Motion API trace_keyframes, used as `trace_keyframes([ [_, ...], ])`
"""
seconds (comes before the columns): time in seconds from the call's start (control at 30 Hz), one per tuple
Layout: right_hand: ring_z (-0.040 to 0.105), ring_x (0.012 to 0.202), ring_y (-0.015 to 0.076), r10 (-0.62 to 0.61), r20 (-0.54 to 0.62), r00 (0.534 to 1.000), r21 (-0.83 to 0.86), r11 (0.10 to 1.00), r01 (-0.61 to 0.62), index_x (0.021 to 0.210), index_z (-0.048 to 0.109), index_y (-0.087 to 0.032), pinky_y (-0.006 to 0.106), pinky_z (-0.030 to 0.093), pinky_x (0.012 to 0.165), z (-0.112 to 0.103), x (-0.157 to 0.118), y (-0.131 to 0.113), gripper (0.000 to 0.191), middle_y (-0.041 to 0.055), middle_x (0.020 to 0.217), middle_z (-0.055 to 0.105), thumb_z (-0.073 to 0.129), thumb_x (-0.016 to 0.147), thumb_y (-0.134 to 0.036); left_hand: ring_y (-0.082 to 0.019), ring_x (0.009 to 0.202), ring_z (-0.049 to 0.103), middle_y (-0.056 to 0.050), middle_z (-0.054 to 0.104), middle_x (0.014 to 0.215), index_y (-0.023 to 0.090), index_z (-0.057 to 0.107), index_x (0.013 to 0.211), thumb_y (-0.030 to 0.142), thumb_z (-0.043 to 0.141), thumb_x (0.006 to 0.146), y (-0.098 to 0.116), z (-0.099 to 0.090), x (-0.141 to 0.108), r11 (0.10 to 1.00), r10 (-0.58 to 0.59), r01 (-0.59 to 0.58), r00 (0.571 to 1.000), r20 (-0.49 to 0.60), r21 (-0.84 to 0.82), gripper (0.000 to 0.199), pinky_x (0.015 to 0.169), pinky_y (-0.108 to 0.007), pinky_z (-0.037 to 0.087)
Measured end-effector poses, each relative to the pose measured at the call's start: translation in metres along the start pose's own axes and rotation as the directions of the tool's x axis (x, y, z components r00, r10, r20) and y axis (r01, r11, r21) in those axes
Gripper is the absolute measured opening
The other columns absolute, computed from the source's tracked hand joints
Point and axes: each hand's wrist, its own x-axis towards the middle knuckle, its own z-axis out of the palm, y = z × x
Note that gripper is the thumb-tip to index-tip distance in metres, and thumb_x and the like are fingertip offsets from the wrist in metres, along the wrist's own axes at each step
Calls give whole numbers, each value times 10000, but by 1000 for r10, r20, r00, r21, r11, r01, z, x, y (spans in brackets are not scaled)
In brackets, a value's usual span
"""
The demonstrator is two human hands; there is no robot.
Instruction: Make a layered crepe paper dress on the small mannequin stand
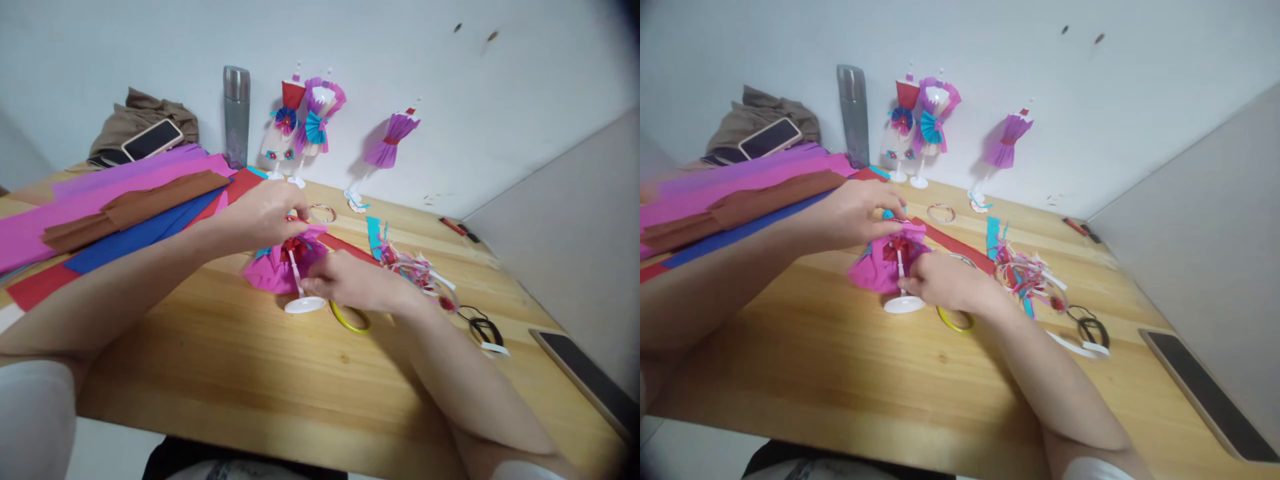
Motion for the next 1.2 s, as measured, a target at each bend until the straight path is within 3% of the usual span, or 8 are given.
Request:
trace_keyframes([
  [0.17, 455, 583, 113, 145, 20, 989, -83, 986, -143, 699, 658, -165, 286, 308, 584, 13, 22, 0, 359, 18, 666, 604, 592, 1007, -338, -250, 1096, 690, -93, 770, 1136, 166, 775, 1113, 381, 668, 900, 2, -14, -3, 999, 5, -7, 999, 45, 34, 321, 969, -354, 505],
  [0.3, 466, 592, 118, 137, 20, 990, -67, 988, -136, 738, 698, -161, 292, 308, 600, 15, 23, -1, 349, 19, 676, 619, 582, 1011, -344, -297, 1170, 670, -121, 742, 1238, 174, 762, 1193, 331, 750, 810, 7, 4, -1, 993, 32, -49, 987, 158, 107, 414, 1030, -409, 506],
  [0.5, 416, 575, 105, 83, -20, 996, -51, 995, -84, 712, 671, -152, 285, 298, 601, 22, 24, -3, 335, 7, 648, 592, 580, 1001, -294, -345, 1253, 650, -146, 722, 1335, 160, 791, 1098, 155, 683, 818, 16, 39, 6, 982, -39, 8, 986, 161, 190, 300, 1056, -475, 517],
  [0.67, 377, 540, 106, 70, -47, 996, -57, 996, -73, 697, 671, -152, 293, 279, 572, 26, 25, -2, 352, 10, 612, 572, 576, 989, -324, -303, 1225, 664, -124, 754, 1274, 151, 803, 1094, 126, 628, 870, 22, 42, 15, 952, -92, 29, 977, 191, 305, 285, 1018, -426, 529],
  [0.77, 392, 548, 110, 50, -55, 997, -41, 998, -52, 718, 674, -152, 291, 288, 579, 28, 24, -1, 318, 11, 613, 576, 568, 977, -304, -288, 1185, 670, -130, 777, 1191, 163, 822, 968, 56, 569, 865, 23, 41, 18, 943, -18, -59, 973, 229, 326, 293, 968, -407, 527],
  [0.87, 447, 592, 117, 43, -61, 997, 30, 999, -41, 759, 663, -159, 278, 313, 591, 30, 25, 2, 280, 20, 678, 615, 585, 961, -335, -300, 1179, 664, -138, 785, 1160, 205, 827, 859, 56, 580, 856, 22, 44, 16, 941, 95, -160, 971, 221, 299, 289, 980, -432, 509],
  [1.07, 433, 589, 113, 55, -51, 997, 174, 984, -45, 685, 547, -193, 279, 298, 576, 34, 30, 4, 275, -23, 626, 536, 598, 933, -299, -307, 1169, 666, -151, 791, 1117, 210, 825, 967, 72, 568, 903, 17, 47, 13, 899, 156, -208, 974, 162, 386, 298, 958, -441, 510],
  [1.2, 401, 551, 103, 29, -4, 1000, 455, 890, -24, 640, 485, -211, 261, 295, 550, 43, 39, 9, 301, -56, 574, 454, 607, 896, -313, -320, 1211, 654, -163, 780, 1160, 152, 803, 996, 76, 566, 912, 14, 40, 11, 875, 168, -239, 966, 197, 422, 263, 984, -447, 518],
])
